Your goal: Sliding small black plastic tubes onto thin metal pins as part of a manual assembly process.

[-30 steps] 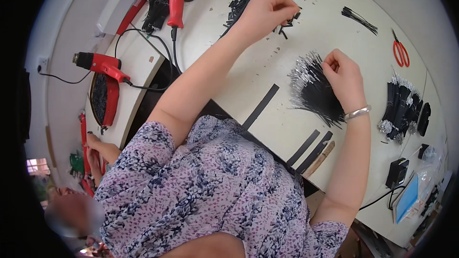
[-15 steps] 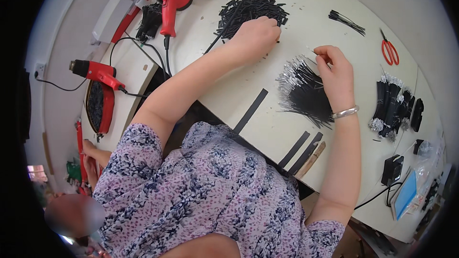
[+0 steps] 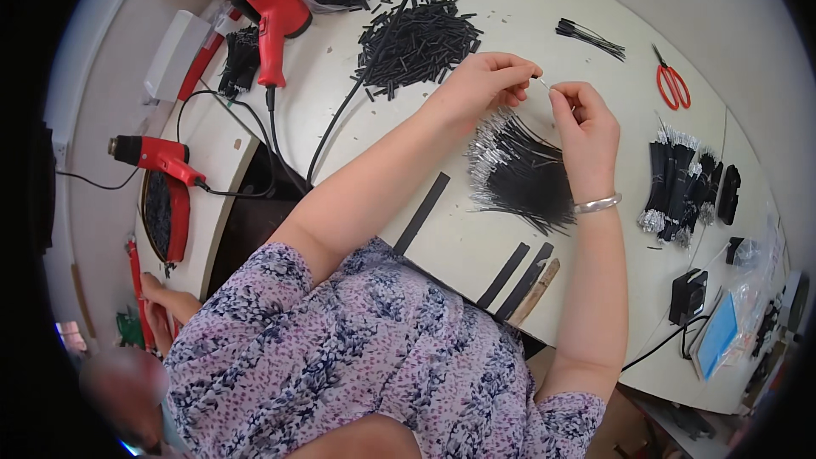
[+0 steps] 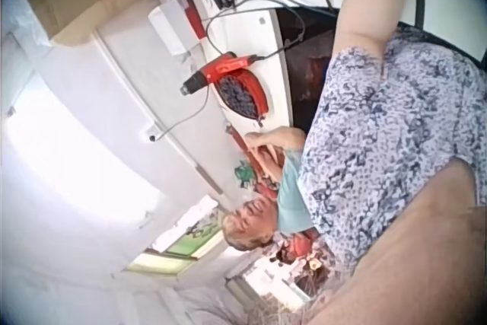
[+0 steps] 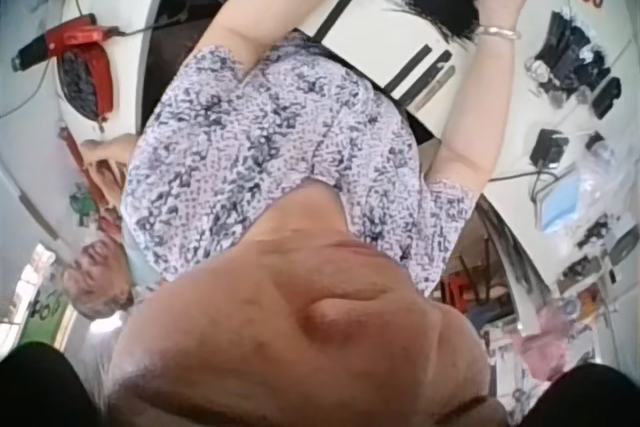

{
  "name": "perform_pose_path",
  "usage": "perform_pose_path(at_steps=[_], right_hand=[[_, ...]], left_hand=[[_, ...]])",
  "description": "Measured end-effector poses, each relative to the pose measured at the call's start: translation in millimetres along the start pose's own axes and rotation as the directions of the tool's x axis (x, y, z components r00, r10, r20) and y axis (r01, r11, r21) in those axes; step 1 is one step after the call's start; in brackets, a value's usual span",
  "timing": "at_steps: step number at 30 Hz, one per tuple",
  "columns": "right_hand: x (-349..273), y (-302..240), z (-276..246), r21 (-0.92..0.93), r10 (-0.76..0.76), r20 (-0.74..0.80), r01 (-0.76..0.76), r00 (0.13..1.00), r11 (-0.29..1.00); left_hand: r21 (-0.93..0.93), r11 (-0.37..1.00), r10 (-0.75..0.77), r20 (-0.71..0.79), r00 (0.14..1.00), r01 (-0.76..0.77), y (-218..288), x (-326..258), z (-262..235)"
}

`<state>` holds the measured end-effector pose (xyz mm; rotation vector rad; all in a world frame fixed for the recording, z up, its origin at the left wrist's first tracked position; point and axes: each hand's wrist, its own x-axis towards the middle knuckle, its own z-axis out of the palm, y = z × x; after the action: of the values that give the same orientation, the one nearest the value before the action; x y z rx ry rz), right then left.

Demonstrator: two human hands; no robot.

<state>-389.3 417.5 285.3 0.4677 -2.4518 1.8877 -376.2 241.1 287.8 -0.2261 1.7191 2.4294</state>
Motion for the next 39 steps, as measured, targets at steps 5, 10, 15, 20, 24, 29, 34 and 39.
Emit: perform_pose_path(at_steps=[5,10,15,20,24,29,34,39], right_hand=[[0,-1,2,0.031,0.001,-0.014,0.000,1.000,1.000],[-2,-1,2,0.024,0.002,0.016,-0.003,1.000,1.000],[-2,0,4,0.050,-0.047,-0.014,0.047,0.999,0.998],[-2,0,3,0.009,-0.050,-0.007,0.050,0.999,0.999],[-3,-15,-3,-0.356,-0.191,0.085,0.208,0.978,0.911],[-5,-21,2,-0.462,-0.288,0.138,0.319,0.948,0.827],[2,-14,-9,-0.209,-0.040,0.054,0.051,0.998,0.977],[1,-9,-5,-0.147,-0.053,0.068,0.063,0.996,0.987]], left_hand=[[-0.009,1.000,-0.022,0.034,0.999,0.022,0,3,-4],[-0.041,0.997,-0.060,0.077,0.995,0.063,0,1,-3],[-0.073,0.994,-0.069,0.101,0.993,0.077,-3,4,-6],[-0.093,0.993,-0.066,0.120,0.991,0.078,-3,3,-4],[0.001,0.998,-0.061,0.096,0.994,0.061,1,1,-2],[0.140,0.989,-0.060,0.107,0.993,0.044,-2,-2,2],[-0.048,0.999,-0.025,0.032,0.999,0.026,-3,1,-1],[-0.233,0.967,-0.073,0.133,0.988,0.102,-6,6,-8]])
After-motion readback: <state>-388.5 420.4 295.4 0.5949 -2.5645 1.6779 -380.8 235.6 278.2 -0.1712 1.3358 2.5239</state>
